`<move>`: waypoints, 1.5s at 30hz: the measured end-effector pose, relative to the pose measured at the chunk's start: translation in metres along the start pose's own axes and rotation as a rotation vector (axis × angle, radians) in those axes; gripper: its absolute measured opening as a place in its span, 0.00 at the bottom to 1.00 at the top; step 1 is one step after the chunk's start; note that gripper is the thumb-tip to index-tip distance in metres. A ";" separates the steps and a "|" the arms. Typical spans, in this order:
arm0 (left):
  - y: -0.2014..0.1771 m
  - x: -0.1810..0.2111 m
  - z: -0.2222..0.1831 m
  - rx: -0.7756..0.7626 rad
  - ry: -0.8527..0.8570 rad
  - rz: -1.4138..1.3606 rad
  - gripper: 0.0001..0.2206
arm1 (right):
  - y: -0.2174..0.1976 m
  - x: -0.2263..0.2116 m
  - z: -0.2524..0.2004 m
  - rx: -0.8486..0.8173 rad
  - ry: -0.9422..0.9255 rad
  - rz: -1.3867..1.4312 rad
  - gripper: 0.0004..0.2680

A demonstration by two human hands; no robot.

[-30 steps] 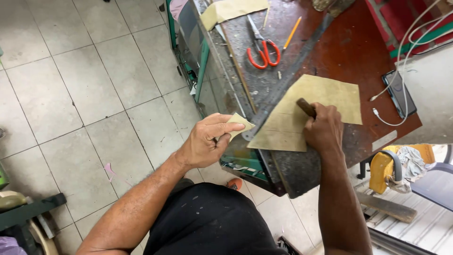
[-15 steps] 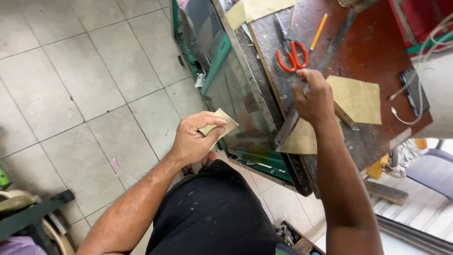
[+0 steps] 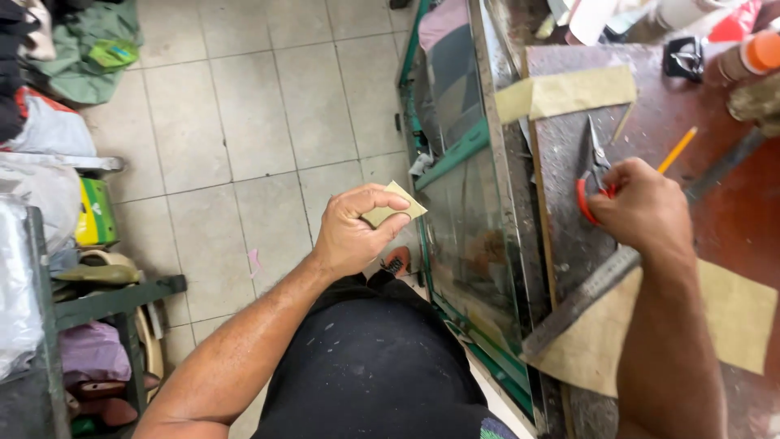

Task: Measuring, marking, and cutting leather strips on a workbench using a ruler, pencil, knife, and scissors.

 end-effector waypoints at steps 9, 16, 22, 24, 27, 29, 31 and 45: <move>-0.041 -0.013 0.033 0.148 -0.053 0.033 0.07 | -0.001 -0.120 -0.106 -0.347 -0.578 0.802 0.23; -0.096 0.012 0.060 0.262 0.010 -0.114 0.08 | 0.109 -0.232 -0.156 -0.774 -0.787 1.178 0.20; -0.142 0.006 0.051 0.365 0.010 -0.022 0.07 | 0.121 -0.288 -0.194 -0.768 -0.887 1.341 0.19; -0.153 0.002 0.050 0.377 0.020 -0.005 0.06 | 0.119 -0.300 -0.198 -0.682 -0.936 1.309 0.20; -0.163 0.000 0.046 0.392 0.033 0.000 0.07 | 0.111 -0.310 -0.207 -0.641 -0.955 1.333 0.19; -0.165 0.003 0.046 0.395 0.041 -0.011 0.06 | 0.122 -0.314 -0.200 -0.636 -0.963 1.331 0.19; -0.167 0.005 0.046 0.388 0.046 -0.022 0.06 | 0.130 -0.315 -0.197 -0.630 -0.962 1.337 0.19; -0.160 0.016 0.057 0.304 0.071 -0.069 0.07 | 0.145 -0.293 -0.168 -0.540 -0.910 1.330 0.20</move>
Point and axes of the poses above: each hand's wrist, its own z-axis towards the middle knuckle, its own y-axis out of the palm, x = y × z, the point moved 9 cm from there along z, towards the middle knuckle, and after that the axes turned 11 degrees about y, right-handed, at the moved point
